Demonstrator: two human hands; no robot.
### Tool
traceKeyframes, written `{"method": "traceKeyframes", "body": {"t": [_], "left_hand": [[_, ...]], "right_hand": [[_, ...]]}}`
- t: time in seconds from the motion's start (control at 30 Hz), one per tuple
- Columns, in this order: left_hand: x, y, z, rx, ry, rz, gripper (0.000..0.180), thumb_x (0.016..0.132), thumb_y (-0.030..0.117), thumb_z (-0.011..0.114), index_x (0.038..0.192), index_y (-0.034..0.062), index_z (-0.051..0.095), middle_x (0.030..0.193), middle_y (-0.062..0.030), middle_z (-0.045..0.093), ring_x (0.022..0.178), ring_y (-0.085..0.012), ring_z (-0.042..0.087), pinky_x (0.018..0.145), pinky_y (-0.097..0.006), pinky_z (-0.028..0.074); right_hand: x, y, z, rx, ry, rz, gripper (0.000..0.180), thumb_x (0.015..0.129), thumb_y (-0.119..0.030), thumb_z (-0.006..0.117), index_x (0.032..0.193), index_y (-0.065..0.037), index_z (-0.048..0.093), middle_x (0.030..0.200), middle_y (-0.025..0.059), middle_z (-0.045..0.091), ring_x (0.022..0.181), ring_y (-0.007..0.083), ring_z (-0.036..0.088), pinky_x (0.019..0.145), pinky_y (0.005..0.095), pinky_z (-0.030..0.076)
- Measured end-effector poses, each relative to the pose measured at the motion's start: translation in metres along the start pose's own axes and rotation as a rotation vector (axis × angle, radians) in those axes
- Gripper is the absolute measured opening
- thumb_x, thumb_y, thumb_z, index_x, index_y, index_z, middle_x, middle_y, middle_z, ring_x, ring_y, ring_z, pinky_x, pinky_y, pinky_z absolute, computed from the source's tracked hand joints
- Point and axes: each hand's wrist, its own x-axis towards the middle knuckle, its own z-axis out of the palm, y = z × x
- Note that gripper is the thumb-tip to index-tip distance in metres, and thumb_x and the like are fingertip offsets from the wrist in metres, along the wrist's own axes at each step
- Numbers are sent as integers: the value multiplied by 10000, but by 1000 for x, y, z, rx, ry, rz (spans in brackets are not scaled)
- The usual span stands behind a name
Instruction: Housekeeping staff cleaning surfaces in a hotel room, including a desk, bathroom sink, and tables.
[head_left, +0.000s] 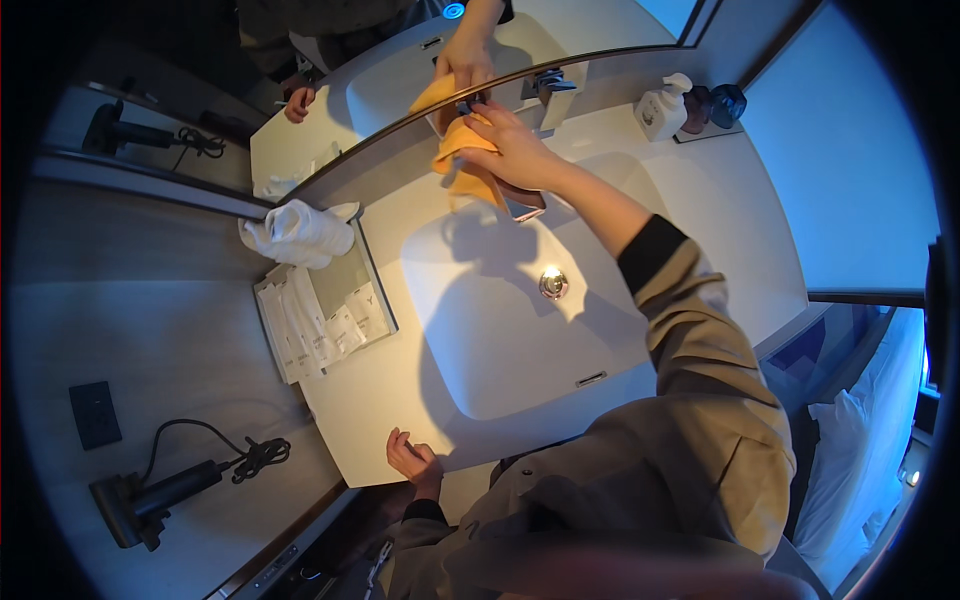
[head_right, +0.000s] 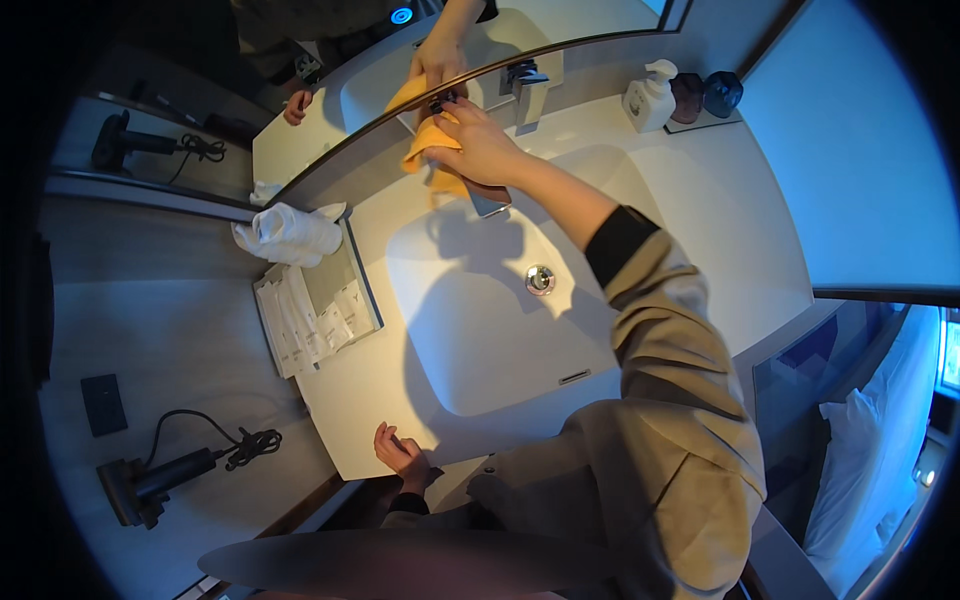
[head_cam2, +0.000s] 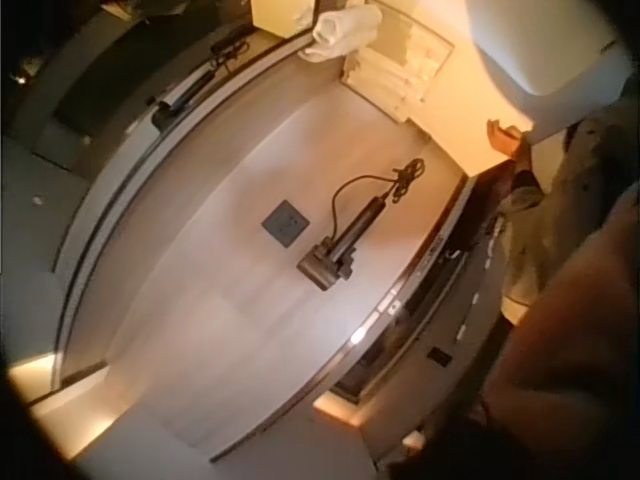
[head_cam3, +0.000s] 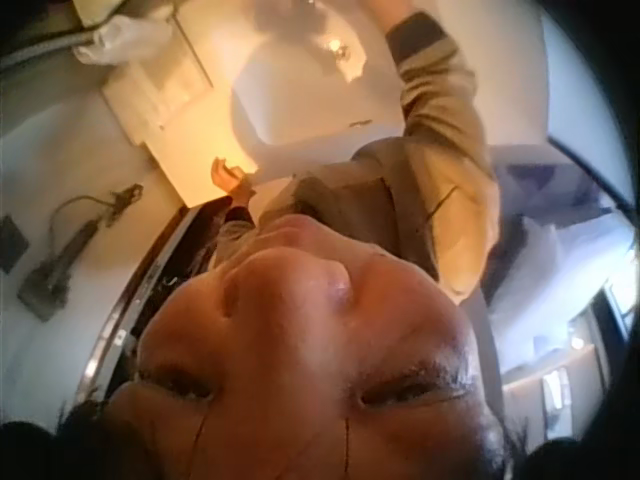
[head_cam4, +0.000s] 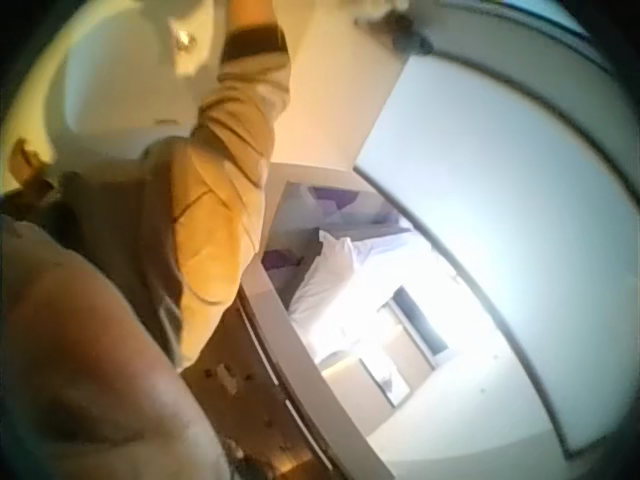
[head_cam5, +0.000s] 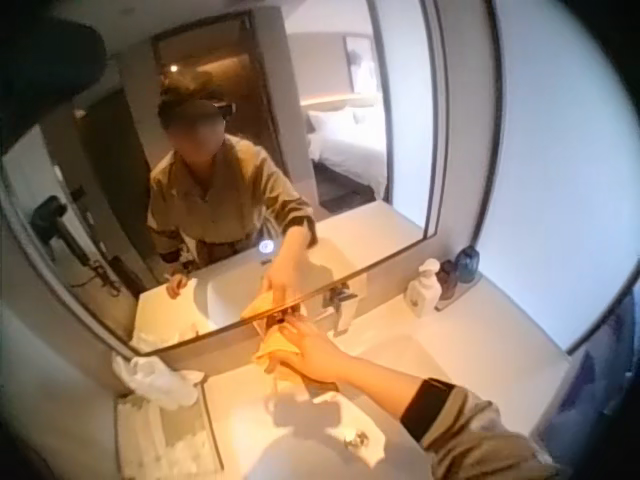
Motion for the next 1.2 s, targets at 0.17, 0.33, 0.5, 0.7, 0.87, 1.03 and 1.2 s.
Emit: {"method": "traceKeyframes", "body": {"t": [0.17, 0.33, 0.5, 0.7, 0.87, 1.03, 1.2], "left_hand": [[-2, 4, -3, 5, 7, -11, 310, 686, 17, 460, 995, 12, 493, 1126, -184, 489, 1044, -351, 448, 905, -440, 318], [3, 5, -6, -33, -6, 16, 308, 693, 20, 459, 997, 0, 504, 1123, -185, 488, 1040, -351, 449, 906, -440, 317], [-8, -7, 0, -51, 24, -2, 307, 686, 17, 482, 989, -22, 509, 1119, -180, 495, 1037, -350, 451, 876, -430, 353], [0, 6, -10, -78, 24, 23, 281, 696, 5, 468, 973, -12, 508, 1141, -173, 485, 1044, -351, 443, 894, -437, 338], [-6, 0, -9, -74, 31, 51, 279, 701, 5, 464, 976, -7, 504, 1148, -170, 481, 1058, -352, 431, 904, -444, 328], [-6, -2, -5, -95, 5, -15, 286, 706, 14, 463, 989, -6, 494, 1168, -168, 468, 1076, -349, 415, 918, -441, 316], [-5, 1, -7, -102, 7, -7, 277, 712, 16, 456, 986, -8, 495, 1164, -175, 469, 1063, -351, 422, 917, -441, 315]], "right_hand": [[24, 21, 5, 45, -40, -55, 291, 790, -162, 590, 1076, -111, 616, 1183, 180, 477, 1130, 356, 417, 939, 406, 360], [34, 6, -5, -55, -44, 183, 257, 743, -149, 596, 991, -101, 645, 1011, 164, 547, 979, 334, 502, 869, 408, 397], [-50, -27, -48, 37, -188, -216, 297, 694, -66, 598, 989, -49, 621, 1002, 145, 571, 978, 311, 523, 842, 369, 423], [-15, 5, -31, 1, -22, -94, 299, 735, -52, 556, 1027, -52, 618, 1031, 158, 569, 978, 325, 527, 862, 365, 419], [24, 8, -16, -79, 25, -16, 256, 734, -87, 565, 981, -60, 630, 997, 172, 577, 949, 329, 523, 844, 395, 413], [-71, -33, -59, 128, -187, -63, 244, 693, -15, 594, 932, -31, 639, 1032, 135, 565, 984, 319, 513, 850, 360, 427], [-144, -10, -41, 379, 204, 419, 198, 724, 24, 585, 917, 1, 622, 990, 104, 579, 938, 226, 554, 839, 299, 429]]}}
